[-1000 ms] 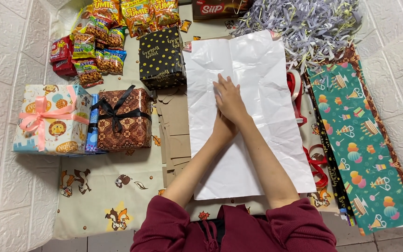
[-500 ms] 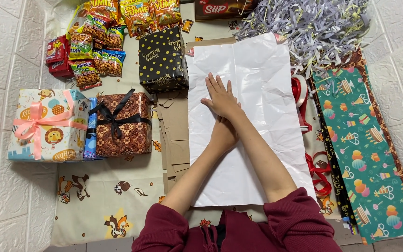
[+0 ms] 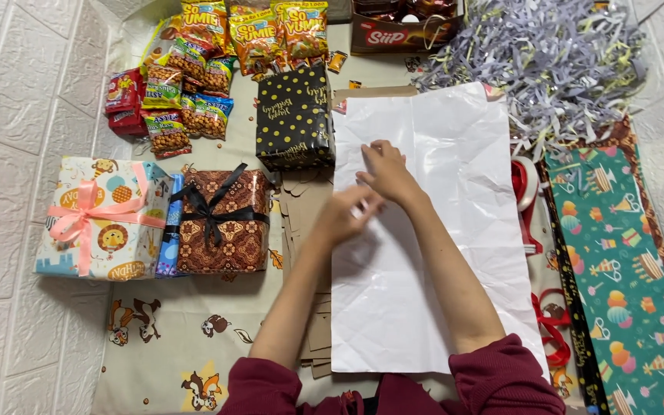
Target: The person wraps a small box in black and gold paper, places it on a large sheet of pink patterned paper, and ties a pink ribbon around the wrapped box.
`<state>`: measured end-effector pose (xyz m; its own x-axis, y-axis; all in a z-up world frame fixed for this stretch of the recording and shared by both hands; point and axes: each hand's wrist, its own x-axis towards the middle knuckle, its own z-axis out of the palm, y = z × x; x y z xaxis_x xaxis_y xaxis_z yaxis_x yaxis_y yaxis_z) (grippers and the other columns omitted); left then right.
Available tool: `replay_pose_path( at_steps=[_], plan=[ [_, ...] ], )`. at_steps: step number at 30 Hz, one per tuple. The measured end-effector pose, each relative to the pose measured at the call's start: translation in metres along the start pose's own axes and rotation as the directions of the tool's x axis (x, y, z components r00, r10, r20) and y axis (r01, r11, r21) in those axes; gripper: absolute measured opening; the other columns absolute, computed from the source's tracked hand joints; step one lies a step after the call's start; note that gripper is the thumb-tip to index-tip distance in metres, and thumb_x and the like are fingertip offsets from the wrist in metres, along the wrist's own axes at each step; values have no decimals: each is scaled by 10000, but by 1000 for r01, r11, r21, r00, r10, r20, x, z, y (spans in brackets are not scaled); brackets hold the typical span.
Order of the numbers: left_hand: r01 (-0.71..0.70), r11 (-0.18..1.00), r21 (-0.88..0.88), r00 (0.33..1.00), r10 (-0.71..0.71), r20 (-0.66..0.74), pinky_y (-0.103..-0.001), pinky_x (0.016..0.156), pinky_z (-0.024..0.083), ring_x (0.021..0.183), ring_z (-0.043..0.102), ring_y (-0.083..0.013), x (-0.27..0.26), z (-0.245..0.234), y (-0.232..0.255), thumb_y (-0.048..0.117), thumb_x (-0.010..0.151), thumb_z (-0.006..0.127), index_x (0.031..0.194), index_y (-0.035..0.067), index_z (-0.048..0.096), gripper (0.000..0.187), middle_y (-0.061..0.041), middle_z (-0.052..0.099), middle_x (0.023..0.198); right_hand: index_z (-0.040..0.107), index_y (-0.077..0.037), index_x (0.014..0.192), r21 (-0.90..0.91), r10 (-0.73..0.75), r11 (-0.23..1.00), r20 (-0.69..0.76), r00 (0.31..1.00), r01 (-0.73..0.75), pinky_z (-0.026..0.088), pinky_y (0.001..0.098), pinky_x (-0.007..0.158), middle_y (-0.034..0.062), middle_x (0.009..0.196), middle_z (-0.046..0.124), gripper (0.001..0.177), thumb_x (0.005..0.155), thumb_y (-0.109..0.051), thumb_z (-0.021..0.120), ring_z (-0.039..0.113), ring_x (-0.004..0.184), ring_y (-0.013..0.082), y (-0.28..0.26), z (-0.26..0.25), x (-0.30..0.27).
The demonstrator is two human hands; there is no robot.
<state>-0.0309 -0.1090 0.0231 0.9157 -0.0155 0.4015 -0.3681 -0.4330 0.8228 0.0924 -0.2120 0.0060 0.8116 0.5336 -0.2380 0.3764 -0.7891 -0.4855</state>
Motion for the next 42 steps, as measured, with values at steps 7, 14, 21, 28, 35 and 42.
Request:
replay_pose_path(
  at_steps=[7,14,21,28,35,42],
  plan=[
    [597,774,210,749,-444,-492,-508,1043,371,1253,403,-348,50,-103,-2,270,1001,390,1281,36,431,367,-195,459,1274,590,-66,1232,380,-201,842,-436,877,382,487,472,856,202,1131,548,330,938,-217,578,612,984,389,-28,0,4],
    [739,630,240,663,-614,-428,-542,1065,234,1238,468,-389,58,-118,-29,289,994,442,1350,-12,362,473,-236,462,1326,219,-34,1486,568,-164,791,-160,973,227,311,508,1079,314,1362,379,667,970,-349,500,291,1340,442,-81,2,-22],
    [416,907,70,751,-299,-589,-655,1012,338,1282,374,-464,62,-142,83,91,985,474,1379,28,320,427,-248,378,1357,373,-139,1437,726,-311,488,-374,873,485,341,347,1040,74,1551,230,470,1012,-327,442,298,1359,204,-93,-37,-41],
    [127,970,-208,775,-228,-589,-699,1020,305,1252,381,-562,33,-100,131,189,960,559,1427,60,191,608,-309,354,1310,378,-78,1186,806,-120,90,-574,810,585,490,370,1004,144,1547,161,370,966,-333,531,397,1343,317,-103,-84,-106],
    [160,940,-302,850,-287,-442,-508,1018,427,1268,410,-352,9,-33,145,254,918,621,1421,107,396,570,-168,386,1311,315,-90,1236,813,143,209,-575,805,544,553,459,912,143,1434,232,463,880,-205,588,487,1152,300,-51,-91,-162],
    [185,937,-296,891,-287,-352,-439,958,479,1240,485,-347,-11,2,130,241,856,695,1378,68,445,604,-141,435,1282,326,-124,1349,862,292,196,-507,811,468,535,444,873,74,1347,321,591,842,-272,592,445,1118,252,-20,-75,-194]
  ],
)
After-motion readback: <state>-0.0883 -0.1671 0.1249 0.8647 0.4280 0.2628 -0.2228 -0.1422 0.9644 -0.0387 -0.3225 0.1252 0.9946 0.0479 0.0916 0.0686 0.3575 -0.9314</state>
